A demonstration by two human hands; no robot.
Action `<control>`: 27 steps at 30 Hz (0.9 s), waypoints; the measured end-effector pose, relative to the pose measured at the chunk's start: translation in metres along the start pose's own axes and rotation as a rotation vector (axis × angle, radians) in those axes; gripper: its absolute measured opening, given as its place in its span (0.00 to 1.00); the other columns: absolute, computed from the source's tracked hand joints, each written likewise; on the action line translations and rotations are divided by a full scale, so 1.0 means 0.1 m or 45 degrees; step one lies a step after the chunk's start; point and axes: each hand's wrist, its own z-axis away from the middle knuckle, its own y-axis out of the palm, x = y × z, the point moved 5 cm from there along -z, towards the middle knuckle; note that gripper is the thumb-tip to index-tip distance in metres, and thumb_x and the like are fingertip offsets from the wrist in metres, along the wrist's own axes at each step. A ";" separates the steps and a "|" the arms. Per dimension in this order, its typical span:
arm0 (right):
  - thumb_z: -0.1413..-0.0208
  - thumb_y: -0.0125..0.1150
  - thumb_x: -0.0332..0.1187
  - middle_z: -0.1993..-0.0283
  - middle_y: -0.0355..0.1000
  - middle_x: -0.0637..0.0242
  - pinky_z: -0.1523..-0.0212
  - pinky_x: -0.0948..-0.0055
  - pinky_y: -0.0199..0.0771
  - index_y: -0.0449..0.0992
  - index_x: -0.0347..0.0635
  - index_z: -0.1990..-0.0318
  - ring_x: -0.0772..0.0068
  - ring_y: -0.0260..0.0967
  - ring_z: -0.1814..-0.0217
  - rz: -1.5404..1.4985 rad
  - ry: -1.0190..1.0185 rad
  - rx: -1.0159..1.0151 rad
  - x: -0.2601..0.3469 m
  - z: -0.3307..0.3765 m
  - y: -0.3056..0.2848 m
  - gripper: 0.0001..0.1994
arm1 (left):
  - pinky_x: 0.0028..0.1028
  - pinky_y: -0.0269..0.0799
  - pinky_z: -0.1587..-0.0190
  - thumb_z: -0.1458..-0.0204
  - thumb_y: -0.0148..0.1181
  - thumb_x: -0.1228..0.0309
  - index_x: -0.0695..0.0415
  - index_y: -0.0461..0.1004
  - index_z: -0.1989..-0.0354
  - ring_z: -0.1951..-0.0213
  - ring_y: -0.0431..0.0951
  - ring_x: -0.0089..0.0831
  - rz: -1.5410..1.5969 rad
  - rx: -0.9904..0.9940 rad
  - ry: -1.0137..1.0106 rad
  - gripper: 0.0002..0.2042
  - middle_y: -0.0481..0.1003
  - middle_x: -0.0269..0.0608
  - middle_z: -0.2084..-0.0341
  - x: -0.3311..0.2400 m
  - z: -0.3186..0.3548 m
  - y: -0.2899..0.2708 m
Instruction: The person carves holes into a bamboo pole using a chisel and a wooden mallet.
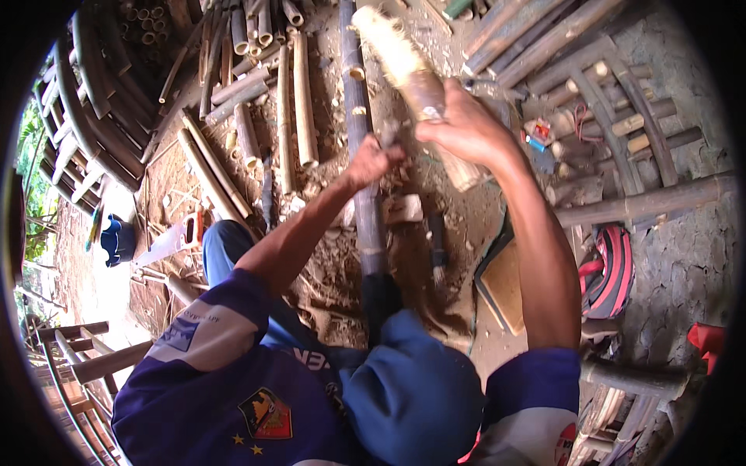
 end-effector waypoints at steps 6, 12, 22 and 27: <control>0.56 0.66 0.31 0.52 0.69 0.60 0.54 0.68 0.74 0.61 0.36 0.39 0.67 0.72 0.56 -0.792 -0.179 -0.509 -0.46 1.13 -0.23 0.34 | 0.39 0.73 0.52 0.50 0.62 0.73 0.57 0.66 0.47 0.54 0.74 0.39 -0.010 -0.006 0.489 0.20 0.72 0.43 0.54 -0.63 0.42 0.10; 0.55 0.62 0.28 0.52 0.68 0.56 0.56 0.66 0.76 0.52 0.37 0.31 0.66 0.72 0.59 -1.098 0.298 -0.443 -0.82 2.08 0.62 0.41 | 0.41 0.71 0.48 0.51 0.65 0.66 0.53 0.70 0.51 0.54 0.74 0.43 -0.645 0.456 0.524 0.19 0.70 0.44 0.57 -0.24 1.25 0.65; 0.54 0.65 0.30 0.58 0.70 0.52 0.61 0.65 0.76 0.47 0.35 0.32 0.63 0.73 0.64 -1.181 0.647 -0.591 -0.69 2.68 1.18 0.43 | 0.40 0.64 0.49 0.67 0.70 0.63 0.55 0.76 0.68 0.53 0.70 0.43 -0.506 0.439 0.783 0.16 0.68 0.42 0.62 0.05 1.60 0.64; 0.54 0.65 0.32 0.60 0.70 0.52 0.61 0.66 0.75 0.48 0.34 0.32 0.64 0.72 0.65 -1.141 0.722 -0.621 -0.43 2.69 1.11 0.42 | 0.40 0.64 0.50 0.65 0.69 0.66 0.56 0.76 0.71 0.54 0.70 0.44 -0.362 0.280 0.830 0.13 0.68 0.43 0.63 0.06 1.64 0.58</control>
